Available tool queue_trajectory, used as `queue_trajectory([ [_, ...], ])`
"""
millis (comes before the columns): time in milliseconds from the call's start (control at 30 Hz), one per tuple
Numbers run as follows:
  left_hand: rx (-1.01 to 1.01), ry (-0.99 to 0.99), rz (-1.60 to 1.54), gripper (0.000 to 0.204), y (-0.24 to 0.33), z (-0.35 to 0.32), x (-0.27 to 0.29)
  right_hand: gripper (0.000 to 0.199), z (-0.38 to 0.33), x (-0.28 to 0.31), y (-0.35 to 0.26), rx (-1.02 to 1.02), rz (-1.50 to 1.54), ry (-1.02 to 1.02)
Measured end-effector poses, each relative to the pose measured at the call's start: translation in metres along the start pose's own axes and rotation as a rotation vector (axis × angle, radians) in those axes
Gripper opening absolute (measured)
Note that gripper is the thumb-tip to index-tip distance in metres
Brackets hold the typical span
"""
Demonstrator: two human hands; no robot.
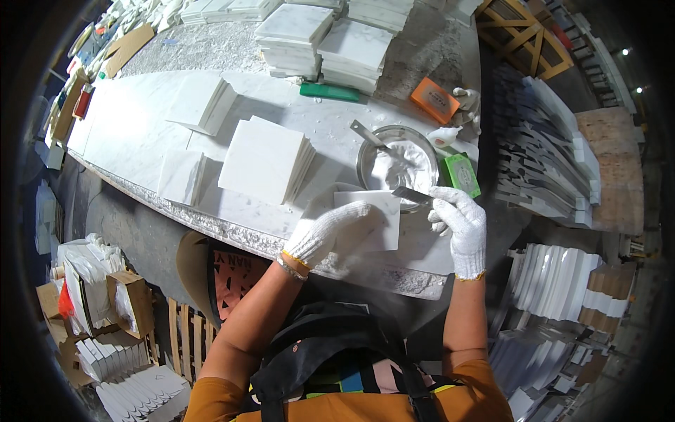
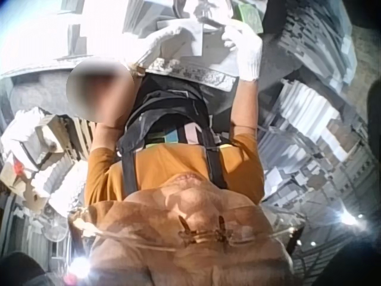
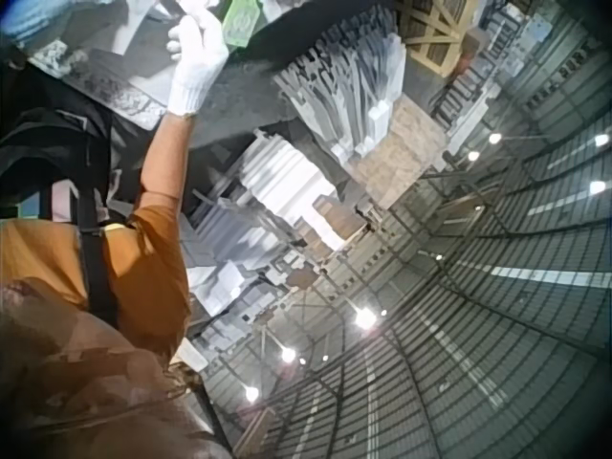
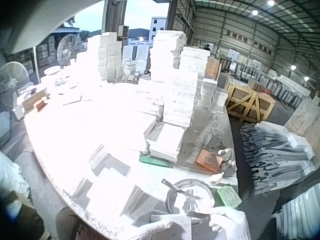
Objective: The person repeatedly picks up small white square tiles, applies a white paste from a metal bowl using a small spatula, spreads it evenly, and stacks the tiles on a workbench. The person also uses a green block to wipe the tile edges.
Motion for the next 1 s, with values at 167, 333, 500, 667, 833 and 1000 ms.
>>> queue_trajectory([
  [167, 0.009, 0.004, -0.004, 0.045, -0.004, 0.002, 0.003, 0.022, -0.003, 0.002, -0.002, 0.004, -0.037, 0.038],
  [333, 0.010, -0.008, -0.038, 0.041, 0.006, -0.003, -0.002, 0.023, -0.006, 0.008, -0.006, 0.007, -0.045, 0.066],
  [500, -0.003, 0.007, -0.017, 0.034, -0.001, -0.003, 0.001, 0.021, 0.000, 0.017, -0.009, 0.023, -0.043, 0.102],
  [667, 0.090, -0.034, -0.069, 0.032, -0.010, 0.000, 0.000, 0.023, 0.000, -0.008, -0.053, 0.729, -0.616, 0.166],
  [833, 0.046, -0.118, -0.108, 0.038, -0.007, -0.001, -0.018, 0.040, 0.037, 0.043, -0.063, 0.650, -0.747, 0.463],
  [1000, 0.013, -0.117, -0.133, 0.039, -0.031, 0.024, 0.018, 0.062, 0.086, -0.003, -0.062, 0.712, -0.871, 0.326],
])
Point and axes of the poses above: each hand's wrist, its own z-axis towards the middle knuckle, its own x-axis out of the back of the hand, y = z × x, the point moved 9 cm from there along z, towards the middle knuckle, and after that the axes turned 13 degrees about y, right-handed, at the moved point
